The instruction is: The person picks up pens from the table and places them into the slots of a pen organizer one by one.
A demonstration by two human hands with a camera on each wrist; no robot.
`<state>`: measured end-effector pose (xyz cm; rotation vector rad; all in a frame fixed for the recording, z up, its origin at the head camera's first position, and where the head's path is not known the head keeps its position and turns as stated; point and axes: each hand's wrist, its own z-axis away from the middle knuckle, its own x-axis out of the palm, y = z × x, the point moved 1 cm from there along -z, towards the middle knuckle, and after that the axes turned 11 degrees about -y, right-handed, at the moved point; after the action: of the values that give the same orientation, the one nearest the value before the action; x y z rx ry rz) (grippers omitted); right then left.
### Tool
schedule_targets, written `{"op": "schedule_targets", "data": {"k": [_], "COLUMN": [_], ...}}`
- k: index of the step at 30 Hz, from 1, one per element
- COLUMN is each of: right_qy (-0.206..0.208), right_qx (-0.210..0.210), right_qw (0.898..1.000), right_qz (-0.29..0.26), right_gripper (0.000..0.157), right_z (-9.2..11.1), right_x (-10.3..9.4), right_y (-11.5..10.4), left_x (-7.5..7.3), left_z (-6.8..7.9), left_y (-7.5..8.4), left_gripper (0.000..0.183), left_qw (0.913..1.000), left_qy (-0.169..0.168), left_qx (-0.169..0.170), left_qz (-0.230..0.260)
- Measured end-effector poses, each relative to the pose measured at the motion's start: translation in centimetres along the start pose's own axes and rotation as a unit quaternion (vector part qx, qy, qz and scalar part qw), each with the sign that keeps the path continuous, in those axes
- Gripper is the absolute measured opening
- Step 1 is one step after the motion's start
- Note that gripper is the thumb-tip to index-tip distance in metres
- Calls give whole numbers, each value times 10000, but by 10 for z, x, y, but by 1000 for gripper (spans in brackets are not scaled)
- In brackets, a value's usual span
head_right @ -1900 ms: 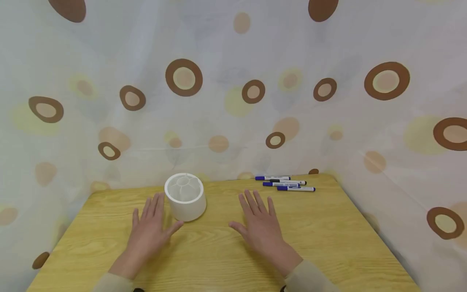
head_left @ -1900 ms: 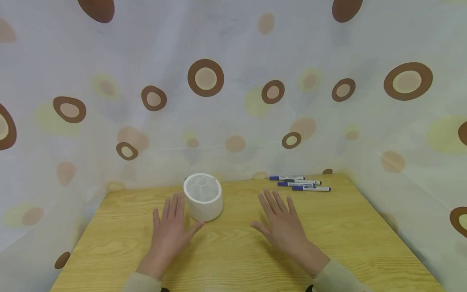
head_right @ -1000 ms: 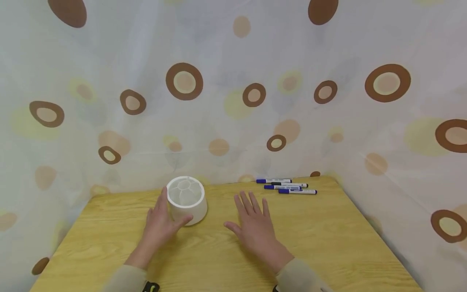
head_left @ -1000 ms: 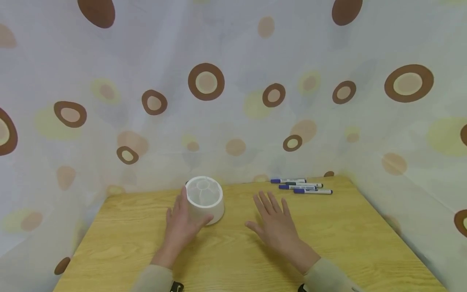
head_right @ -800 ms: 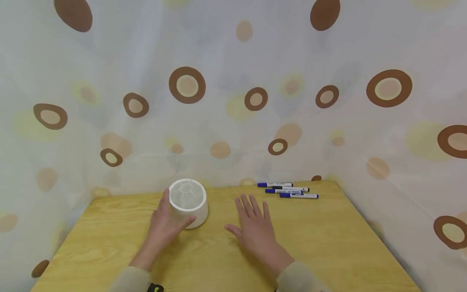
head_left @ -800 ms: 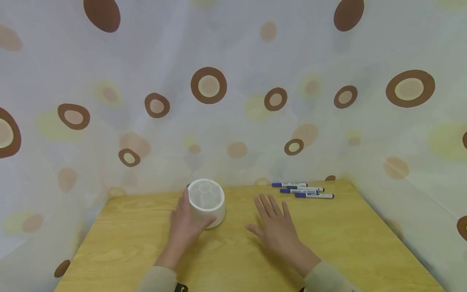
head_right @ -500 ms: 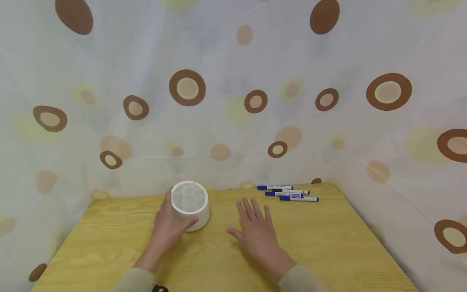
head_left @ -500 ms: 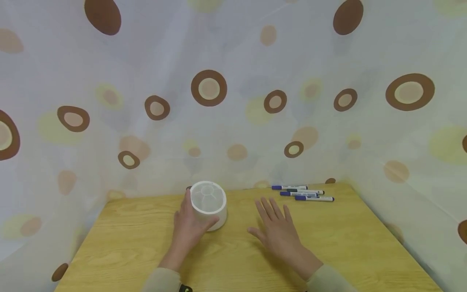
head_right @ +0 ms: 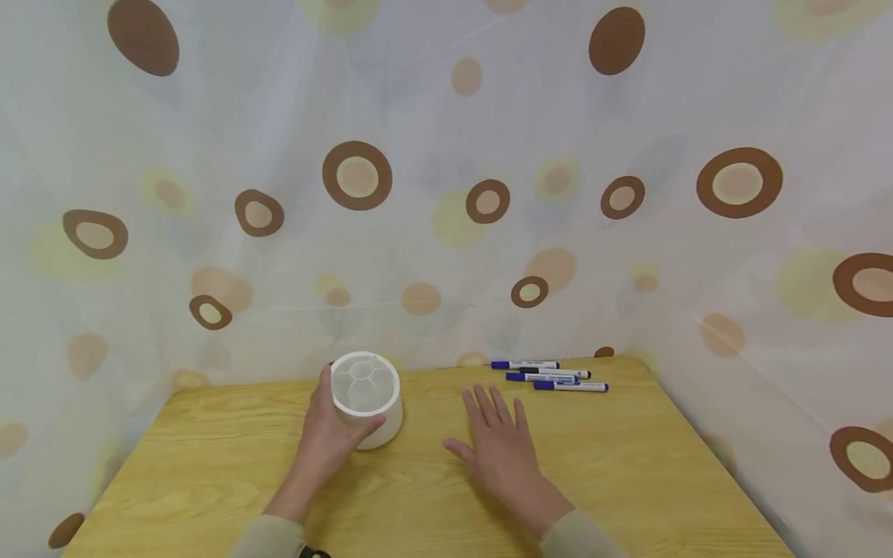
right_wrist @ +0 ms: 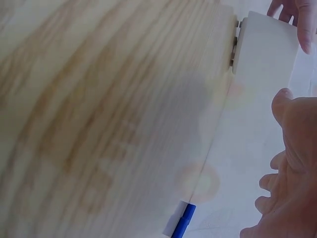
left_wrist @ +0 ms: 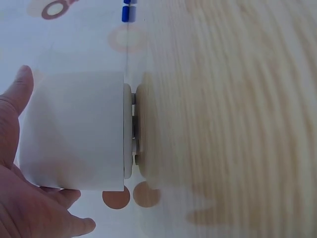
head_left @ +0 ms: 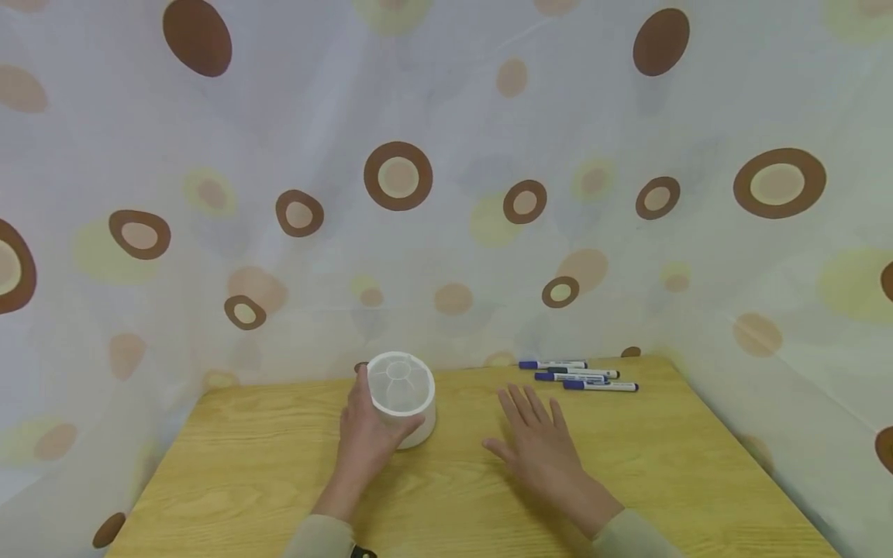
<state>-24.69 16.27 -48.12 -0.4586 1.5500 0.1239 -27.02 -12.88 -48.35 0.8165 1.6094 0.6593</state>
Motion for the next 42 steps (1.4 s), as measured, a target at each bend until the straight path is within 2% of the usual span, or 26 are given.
{"op": "schedule_targets", "data": {"k": [5, 14, 20, 26, 36, 42], "right_qy": [0, 95, 191, 134, 59, 136], "right_qx": [38, 188, 172, 369, 600, 543], "right_qw": [10000, 9997, 9997, 9992, 9982, 9984], "right_qz": [40, 105, -6, 100, 71, -47], "right_gripper": [84, 87, 86, 87, 83, 86], "right_z": [0, -8, -12, -13, -12, -12], "right_x": [0, 4, 7, 0, -11, -6], "right_y": [5, 21, 33, 46, 62, 75], "left_x": [2, 3, 4, 7, 12, 13], "left_z": [-1, -1, -2, -4, 3, 7], "left_y": [0, 4, 4, 4, 8, 13], "left_gripper": [127, 130, 129, 127, 129, 128], "left_qw": [10000, 9995, 9993, 9976, 9967, 9965], "left_qy": [-2, -210, -302, -423, -611, -634], "left_qx": [4, -206, -47, 238, 261, 379], "left_qz": [36, 80, 207, 487, 458, 402]}}
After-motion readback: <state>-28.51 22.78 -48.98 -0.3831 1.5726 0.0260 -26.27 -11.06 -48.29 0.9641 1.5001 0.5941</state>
